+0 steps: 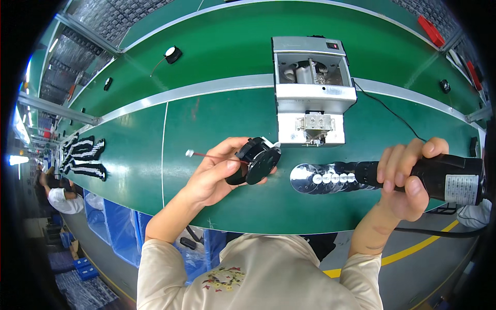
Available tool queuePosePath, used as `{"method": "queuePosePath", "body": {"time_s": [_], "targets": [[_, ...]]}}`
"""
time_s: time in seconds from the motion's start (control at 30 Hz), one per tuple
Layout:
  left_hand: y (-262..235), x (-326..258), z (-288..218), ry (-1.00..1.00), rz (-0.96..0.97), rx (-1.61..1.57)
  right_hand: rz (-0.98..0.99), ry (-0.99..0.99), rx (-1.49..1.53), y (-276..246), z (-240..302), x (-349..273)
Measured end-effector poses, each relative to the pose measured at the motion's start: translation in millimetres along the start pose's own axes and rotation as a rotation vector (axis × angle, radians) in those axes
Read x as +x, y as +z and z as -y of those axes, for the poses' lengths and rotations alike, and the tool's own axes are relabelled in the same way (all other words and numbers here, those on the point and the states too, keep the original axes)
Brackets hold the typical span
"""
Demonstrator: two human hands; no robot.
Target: The recorder uses an electric screwdriver to assemble components of an electronic fan/motor assembly on a factory production line.
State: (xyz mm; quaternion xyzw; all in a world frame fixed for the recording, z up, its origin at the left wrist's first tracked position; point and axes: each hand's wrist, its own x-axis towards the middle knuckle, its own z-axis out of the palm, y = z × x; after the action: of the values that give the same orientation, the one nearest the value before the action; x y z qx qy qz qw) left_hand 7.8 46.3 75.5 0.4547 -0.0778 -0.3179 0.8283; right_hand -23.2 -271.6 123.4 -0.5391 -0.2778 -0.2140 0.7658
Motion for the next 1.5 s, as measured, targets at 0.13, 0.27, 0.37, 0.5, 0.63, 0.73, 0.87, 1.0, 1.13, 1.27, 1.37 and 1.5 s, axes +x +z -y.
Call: {"method": "queuePosePath", "body": {"time_s": [0.13,0.27,0.37,0.5,0.63,0.73,0.87,1.0,1.13,1.27,1.37,1.5], "targets": [[2.1,0.8,-3.0,-0.032,-0.03,-0.014,-0.144,0.025,-0.044,9.2,3.4,1.1],[4.3,-3.2,-3.9,-0.035,-0.052,-0.005,-0.117,0.019,-0.048,9.1,0.6,-0.5],[3.6,-5.0,-5.1,-0.047,-0.072,-0.026,-0.108,0.019,-0.048,10.5,-1.0,-0.1],[2.7,-6.2,-6.2,-0.049,-0.066,-0.059,-0.113,0.016,-0.051,13.4,-1.8,0.3],[2.4,-7.2,-6.6,-0.059,-0.072,-0.09,-0.138,0.025,-0.053,16.5,-3.5,-0.5],[2.5,-8.1,-5.4,-0.045,-0.079,-0.045,-0.155,0.024,-0.057,16.6,-4.5,-1.9],[-0.2,-10.1,-4.1,0.035,-0.045,0.059,-0.133,0.03,-0.043,17.1,-4.4,-1.5],[-1.6,-13.1,-1.0,0.104,-0.05,0.045,-0.105,0.039,-0.025,17.2,-5.6,-0.9],[2.9,-12.6,-2.4,0.128,-0.078,0.033,-0.101,0.042,-0.025,16.4,-5.2,-1.3],[-0.4,-8.8,-6.7,0.058,0.024,-0.261,-0.107,0.047,-0.016,17.1,-3.9,-2.1],[-21.0,-3.0,5.6,0.114,0.38,-0.6,-0.095,0.048,-0.001,18.0,-5.2,-1.6],[-28.6,1.2,10.0,0.159,0.524,-0.729,-0.072,0.052,0.011,17.7,-4.6,-3.2]]}}
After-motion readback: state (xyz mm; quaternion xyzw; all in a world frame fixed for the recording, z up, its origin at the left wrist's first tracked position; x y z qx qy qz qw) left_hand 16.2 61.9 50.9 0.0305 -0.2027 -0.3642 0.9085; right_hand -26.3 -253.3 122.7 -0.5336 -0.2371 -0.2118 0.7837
